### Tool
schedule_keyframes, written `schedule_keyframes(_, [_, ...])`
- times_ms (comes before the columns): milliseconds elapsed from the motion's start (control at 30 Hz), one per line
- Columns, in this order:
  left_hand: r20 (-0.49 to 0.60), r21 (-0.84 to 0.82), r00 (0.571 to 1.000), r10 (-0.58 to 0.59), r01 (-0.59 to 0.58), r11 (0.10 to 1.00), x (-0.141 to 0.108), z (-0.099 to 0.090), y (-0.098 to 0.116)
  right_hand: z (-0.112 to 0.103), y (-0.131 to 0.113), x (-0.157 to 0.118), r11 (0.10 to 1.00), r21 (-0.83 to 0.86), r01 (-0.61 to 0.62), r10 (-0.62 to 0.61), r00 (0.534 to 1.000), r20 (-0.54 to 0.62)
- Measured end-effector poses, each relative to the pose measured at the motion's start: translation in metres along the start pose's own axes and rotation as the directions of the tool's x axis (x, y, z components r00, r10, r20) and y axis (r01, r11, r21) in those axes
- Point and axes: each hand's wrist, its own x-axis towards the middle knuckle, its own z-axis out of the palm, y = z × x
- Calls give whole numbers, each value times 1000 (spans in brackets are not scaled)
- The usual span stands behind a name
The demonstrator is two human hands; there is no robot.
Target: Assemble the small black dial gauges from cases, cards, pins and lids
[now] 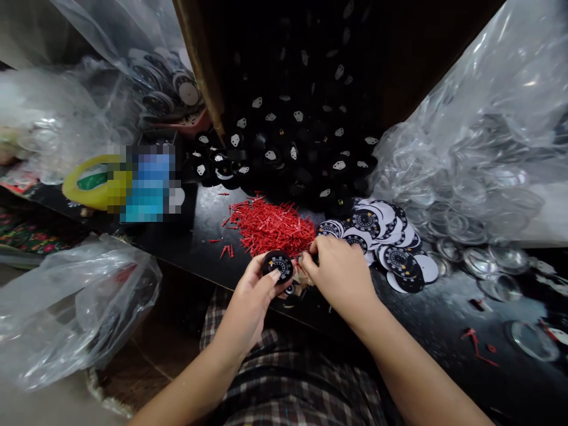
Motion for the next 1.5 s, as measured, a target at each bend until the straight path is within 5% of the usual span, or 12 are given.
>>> schedule_keyframes(100, [2,-56,1000,11,-11,998,3,6,-3,3,1,-2,999,35,-3,3,1000,6])
schedule_keyframes(300, [110,-88,993,40,-30,996,10,16,-9,4,14,-22,905,411,111,-63,990,-129])
schedule_keyframes(633, [133,-173,991,-9,32,984,2,23,6,-11,22,-39,828,482,286,-133,936,-327])
schedule_keyframes(800, [92,-63,994,56,-50,997,9,29,-3,-20,17,-44,669,704,238,-109,969,-224])
schedule_keyframes(967, [187,57,976,110,-122,991,11,33,-17,-20,14,-46,740,644,192,-94,978,-185])
schedule_keyframes(1500, [178,337,960,216,-266,903,-7,36,-3,-26,14,-56,738,656,159,-53,983,-178])
